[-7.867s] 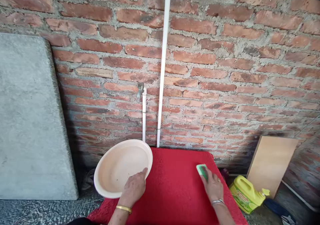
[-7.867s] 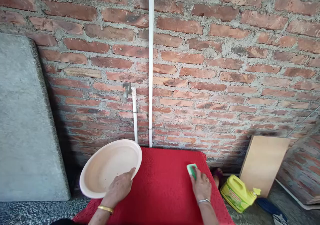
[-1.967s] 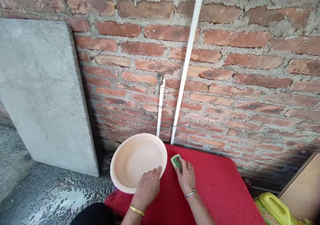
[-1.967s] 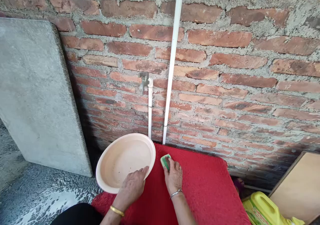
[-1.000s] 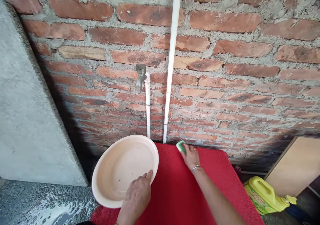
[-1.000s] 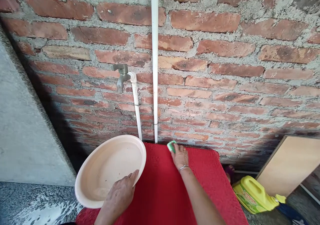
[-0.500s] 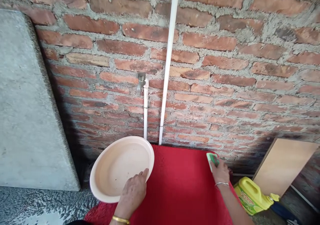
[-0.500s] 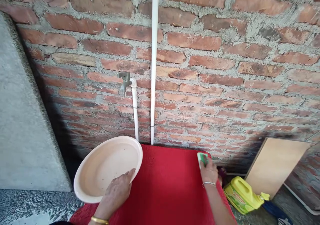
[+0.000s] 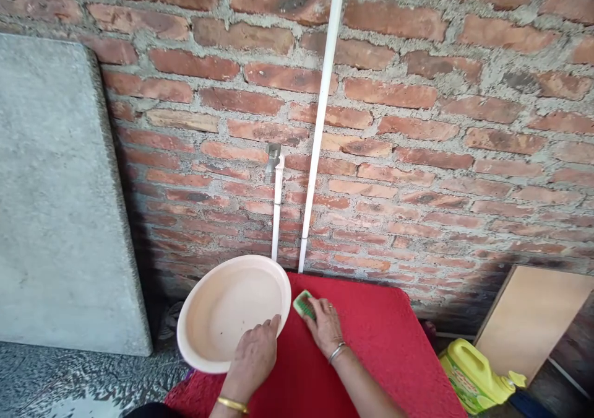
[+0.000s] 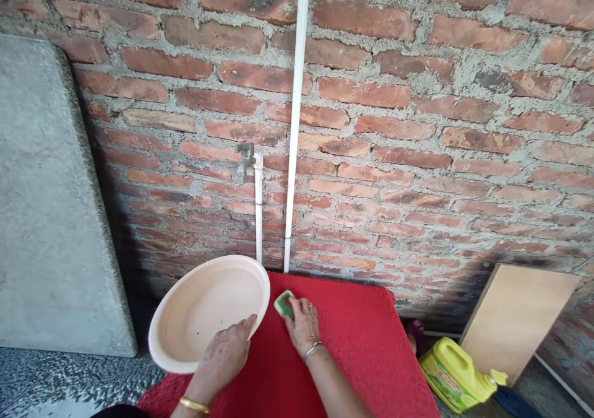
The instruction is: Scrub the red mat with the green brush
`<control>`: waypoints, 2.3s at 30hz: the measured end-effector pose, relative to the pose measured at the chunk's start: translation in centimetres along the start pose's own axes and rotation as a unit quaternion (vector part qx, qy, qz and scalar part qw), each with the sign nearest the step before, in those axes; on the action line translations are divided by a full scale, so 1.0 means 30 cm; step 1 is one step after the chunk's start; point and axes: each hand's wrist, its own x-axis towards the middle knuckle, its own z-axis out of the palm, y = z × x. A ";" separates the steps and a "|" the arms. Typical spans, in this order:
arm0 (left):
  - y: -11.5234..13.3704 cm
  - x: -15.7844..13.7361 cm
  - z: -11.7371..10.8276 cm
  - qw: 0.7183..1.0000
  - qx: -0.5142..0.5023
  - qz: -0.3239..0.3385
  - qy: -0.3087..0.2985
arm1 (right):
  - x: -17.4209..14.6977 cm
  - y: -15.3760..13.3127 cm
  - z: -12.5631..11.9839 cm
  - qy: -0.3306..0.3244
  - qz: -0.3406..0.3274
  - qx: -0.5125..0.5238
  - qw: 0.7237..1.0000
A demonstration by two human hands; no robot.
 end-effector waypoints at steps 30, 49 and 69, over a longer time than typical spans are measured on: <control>0.001 0.012 -0.063 1.000 -0.008 -0.006 -0.019 | -0.454 0.782 -0.268 0.148 0.313 -0.096 0.933; 0.025 -0.011 -0.059 0.999 0.009 -0.003 0.047 | -0.220 -0.155 -0.037 -0.016 0.005 0.082 0.996; 0.023 0.012 -0.076 1.000 -0.011 -0.002 -0.021 | -0.553 0.756 -0.255 0.172 0.308 -0.140 0.925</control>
